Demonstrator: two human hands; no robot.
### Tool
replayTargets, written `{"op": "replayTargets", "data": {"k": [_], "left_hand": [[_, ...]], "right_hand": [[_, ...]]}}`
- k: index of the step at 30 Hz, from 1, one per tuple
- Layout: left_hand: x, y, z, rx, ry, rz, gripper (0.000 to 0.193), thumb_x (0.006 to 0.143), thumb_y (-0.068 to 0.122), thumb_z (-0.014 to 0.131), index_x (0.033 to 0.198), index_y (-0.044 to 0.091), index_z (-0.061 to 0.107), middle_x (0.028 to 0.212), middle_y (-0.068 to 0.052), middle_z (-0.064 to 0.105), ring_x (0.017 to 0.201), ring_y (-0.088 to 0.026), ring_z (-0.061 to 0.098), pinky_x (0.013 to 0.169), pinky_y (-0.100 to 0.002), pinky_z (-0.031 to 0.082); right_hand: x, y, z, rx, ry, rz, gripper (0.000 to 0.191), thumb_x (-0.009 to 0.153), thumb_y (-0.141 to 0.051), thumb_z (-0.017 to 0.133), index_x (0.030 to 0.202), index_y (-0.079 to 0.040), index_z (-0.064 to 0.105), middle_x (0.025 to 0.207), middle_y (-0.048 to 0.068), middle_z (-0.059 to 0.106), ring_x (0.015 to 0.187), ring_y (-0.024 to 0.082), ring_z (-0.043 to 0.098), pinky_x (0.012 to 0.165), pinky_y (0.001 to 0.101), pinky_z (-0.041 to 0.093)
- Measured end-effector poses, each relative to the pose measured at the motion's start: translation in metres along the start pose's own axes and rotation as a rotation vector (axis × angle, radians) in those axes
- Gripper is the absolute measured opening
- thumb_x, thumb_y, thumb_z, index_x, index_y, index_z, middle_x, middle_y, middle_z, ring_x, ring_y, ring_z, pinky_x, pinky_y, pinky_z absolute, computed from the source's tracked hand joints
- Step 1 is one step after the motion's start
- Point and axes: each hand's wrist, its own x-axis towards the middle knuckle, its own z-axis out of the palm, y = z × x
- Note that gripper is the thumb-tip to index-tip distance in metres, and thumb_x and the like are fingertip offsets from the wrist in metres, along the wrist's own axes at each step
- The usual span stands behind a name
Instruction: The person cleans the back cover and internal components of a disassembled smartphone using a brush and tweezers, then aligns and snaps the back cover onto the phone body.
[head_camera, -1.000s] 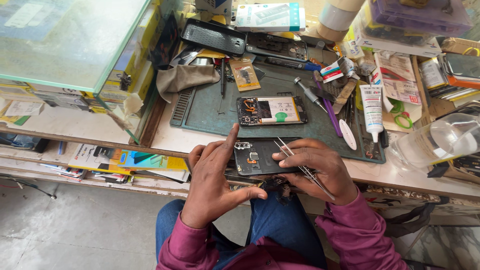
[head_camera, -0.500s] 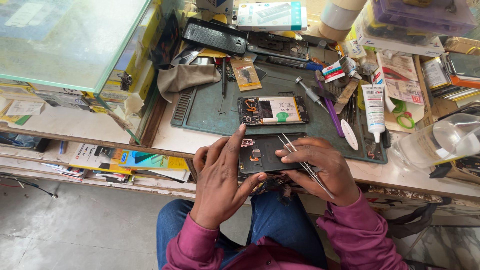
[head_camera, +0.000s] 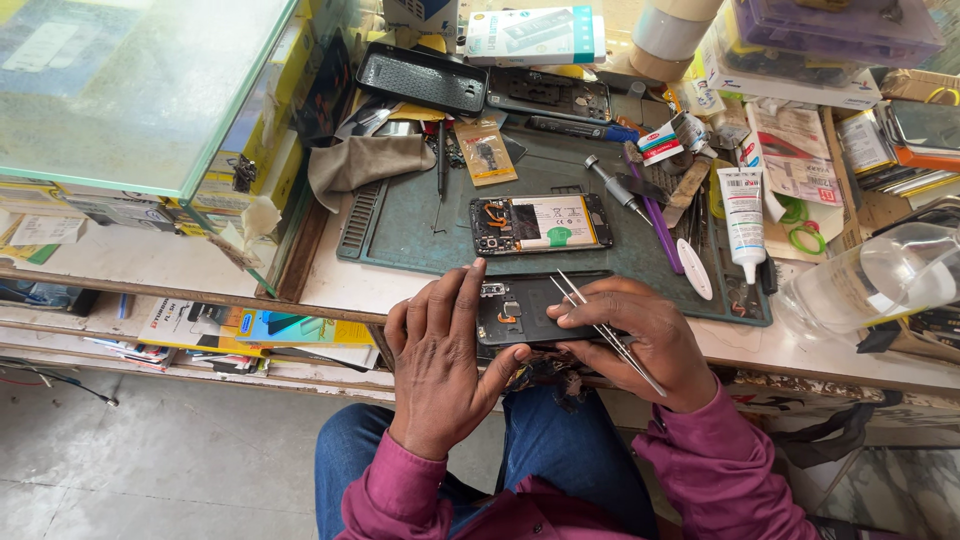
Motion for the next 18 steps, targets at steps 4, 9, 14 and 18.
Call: {"op": "replayTargets", "data": {"k": [4,9,14,18], "left_hand": [[0.002,0.001,-0.002,0.009,0.016,-0.002,0.090,0.092,0.068,0.056,0.158,0.009,0.038,0.146,-0.010,0.050,0.135,-0.027,0.043,0.114,-0.046,0.023],[0.005,0.001,-0.007,-0.008,0.028,-0.017,0.085,0.093,0.065,0.058,0.155,0.009,0.043,0.144,-0.010,0.052,0.134,-0.027,0.045,0.114,-0.045,0.024],[0.007,0.001,-0.010,-0.007,0.032,-0.005,0.085,0.092,0.064,0.060,0.154,0.008,0.045,0.144,-0.011,0.053,0.134,-0.027,0.045,0.113,-0.045,0.025],[0.008,0.001,-0.012,0.004,0.048,0.004,0.087,0.089,0.066,0.064,0.153,0.009,0.046,0.144,-0.010,0.053,0.134,-0.027,0.046,0.112,-0.046,0.025]], "right_hand": [[0.003,-0.002,0.000,-0.028,0.019,-0.007,0.033,0.079,-0.005,0.084,0.109,-0.009,0.070,0.114,0.006,0.077,0.107,0.022,0.073,0.090,0.0356,0.059],[0.008,-0.005,-0.001,-0.038,0.021,-0.008,0.035,0.077,-0.006,0.085,0.110,-0.009,0.071,0.114,0.007,0.077,0.108,0.023,0.073,0.091,0.0362,0.058],[0.011,-0.007,-0.001,-0.025,0.024,0.006,0.036,0.077,-0.010,0.087,0.109,-0.009,0.071,0.113,0.007,0.077,0.107,0.023,0.073,0.089,0.0350,0.060],[0.008,-0.004,-0.001,-0.018,0.064,0.042,0.023,0.089,-0.009,0.076,0.112,-0.007,0.070,0.113,0.008,0.078,0.104,0.021,0.075,0.090,0.0355,0.058]]}}
